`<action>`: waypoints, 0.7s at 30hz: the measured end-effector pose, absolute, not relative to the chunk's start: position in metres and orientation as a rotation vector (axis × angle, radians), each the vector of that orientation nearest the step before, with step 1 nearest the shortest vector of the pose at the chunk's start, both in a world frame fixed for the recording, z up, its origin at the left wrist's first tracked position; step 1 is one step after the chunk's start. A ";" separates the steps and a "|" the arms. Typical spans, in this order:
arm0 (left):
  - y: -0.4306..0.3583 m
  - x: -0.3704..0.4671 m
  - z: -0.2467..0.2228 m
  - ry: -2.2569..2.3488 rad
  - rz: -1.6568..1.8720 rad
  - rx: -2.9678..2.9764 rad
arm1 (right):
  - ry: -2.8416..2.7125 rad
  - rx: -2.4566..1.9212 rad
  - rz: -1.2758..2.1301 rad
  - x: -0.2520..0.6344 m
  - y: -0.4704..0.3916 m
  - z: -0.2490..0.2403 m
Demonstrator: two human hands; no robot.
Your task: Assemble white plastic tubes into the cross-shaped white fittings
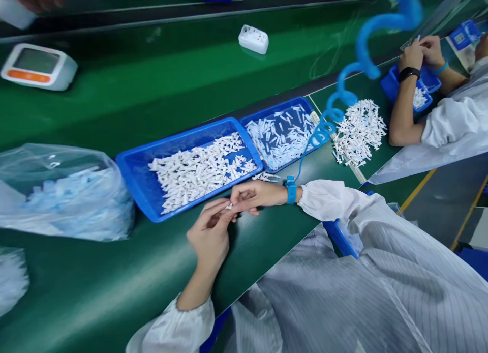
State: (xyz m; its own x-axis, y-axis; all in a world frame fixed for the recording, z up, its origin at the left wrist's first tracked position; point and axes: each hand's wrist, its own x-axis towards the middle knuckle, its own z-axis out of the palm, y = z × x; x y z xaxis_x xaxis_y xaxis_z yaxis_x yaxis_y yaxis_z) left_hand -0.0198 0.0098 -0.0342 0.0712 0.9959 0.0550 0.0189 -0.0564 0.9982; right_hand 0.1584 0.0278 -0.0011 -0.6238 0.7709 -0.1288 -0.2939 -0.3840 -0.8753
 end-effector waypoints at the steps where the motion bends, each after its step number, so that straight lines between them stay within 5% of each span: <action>1: 0.011 -0.019 -0.034 1.128 1.202 1.287 | -1.163 -0.735 2.043 0.159 0.028 0.000; 21: 0.016 -0.021 -0.015 1.005 1.037 1.744 | -1.739 -1.111 1.485 0.179 0.020 0.005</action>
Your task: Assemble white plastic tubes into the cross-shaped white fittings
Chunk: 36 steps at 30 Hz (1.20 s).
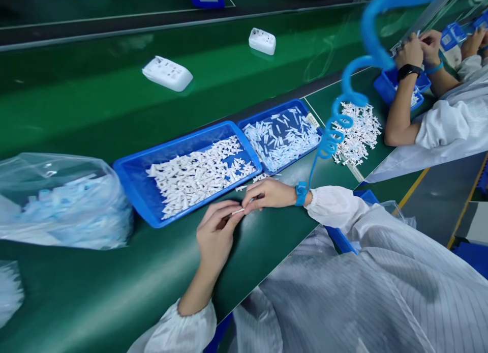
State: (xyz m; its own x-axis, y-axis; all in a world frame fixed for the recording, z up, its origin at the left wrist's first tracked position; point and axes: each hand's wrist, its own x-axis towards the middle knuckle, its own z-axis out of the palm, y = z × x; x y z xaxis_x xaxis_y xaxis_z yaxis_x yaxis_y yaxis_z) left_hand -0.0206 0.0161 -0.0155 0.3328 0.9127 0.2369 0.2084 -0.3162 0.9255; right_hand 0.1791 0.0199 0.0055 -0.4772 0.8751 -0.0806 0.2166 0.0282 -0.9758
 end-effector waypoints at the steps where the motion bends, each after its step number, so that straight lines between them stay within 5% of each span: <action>1: 0.016 -0.021 -0.015 0.988 1.023 1.772 | -1.730 -1.152 1.461 0.180 0.016 0.006; 36: -0.002 -0.012 -0.010 0.963 1.001 1.847 | -1.036 -1.264 1.541 0.170 -0.049 -0.001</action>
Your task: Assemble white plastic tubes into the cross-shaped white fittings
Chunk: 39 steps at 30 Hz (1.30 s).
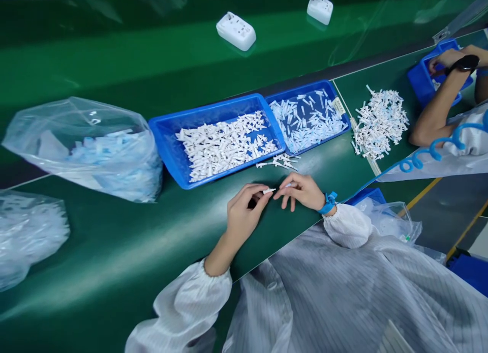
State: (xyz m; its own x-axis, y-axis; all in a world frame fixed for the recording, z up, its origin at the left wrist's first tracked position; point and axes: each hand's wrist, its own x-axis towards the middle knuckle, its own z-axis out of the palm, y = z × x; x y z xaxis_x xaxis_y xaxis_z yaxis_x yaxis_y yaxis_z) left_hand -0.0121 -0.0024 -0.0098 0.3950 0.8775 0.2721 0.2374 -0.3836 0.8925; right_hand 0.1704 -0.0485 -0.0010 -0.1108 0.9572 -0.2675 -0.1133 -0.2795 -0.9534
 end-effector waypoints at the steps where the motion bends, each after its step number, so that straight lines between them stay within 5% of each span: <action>1: -0.003 -0.011 -0.009 0.952 1.002 1.835 | -1.038 -1.285 1.519 0.171 -0.049 0.001; 39: -0.008 -0.004 -0.006 0.787 1.088 1.844 | -1.389 -1.340 1.183 0.179 -0.052 0.006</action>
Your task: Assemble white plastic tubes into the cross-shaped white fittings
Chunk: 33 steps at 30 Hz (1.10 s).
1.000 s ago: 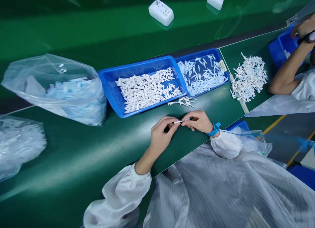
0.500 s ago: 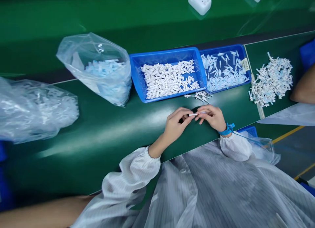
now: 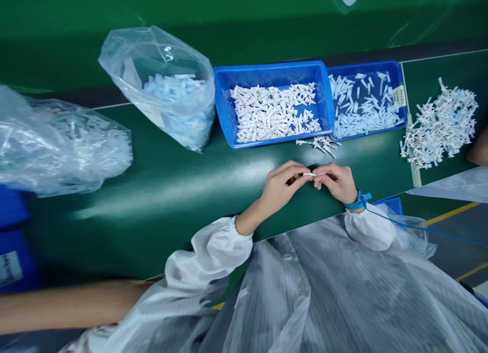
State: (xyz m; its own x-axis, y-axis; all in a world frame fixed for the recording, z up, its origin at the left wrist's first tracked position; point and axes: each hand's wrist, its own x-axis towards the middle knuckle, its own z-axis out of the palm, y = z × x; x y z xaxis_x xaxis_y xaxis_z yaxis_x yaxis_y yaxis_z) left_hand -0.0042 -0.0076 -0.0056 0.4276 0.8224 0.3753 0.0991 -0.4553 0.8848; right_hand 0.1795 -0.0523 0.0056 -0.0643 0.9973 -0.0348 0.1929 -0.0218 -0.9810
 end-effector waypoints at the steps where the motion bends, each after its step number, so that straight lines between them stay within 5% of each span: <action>1: -0.008 -0.004 -0.005 0.785 1.096 1.848 | -1.399 -1.336 1.171 0.180 -0.052 0.005; 33: -0.011 -0.001 -0.009 0.776 1.053 1.995 | -1.955 -1.353 0.650 0.193 -0.059 0.007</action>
State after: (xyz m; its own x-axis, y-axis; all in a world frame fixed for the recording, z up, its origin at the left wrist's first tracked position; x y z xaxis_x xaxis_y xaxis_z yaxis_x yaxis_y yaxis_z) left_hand -0.0011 -0.0109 -0.0094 0.4803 0.7731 0.4143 0.1672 -0.5444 0.8220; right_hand 0.1931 -0.0586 0.0068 -0.2432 0.9400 0.2391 0.6094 0.3399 -0.7163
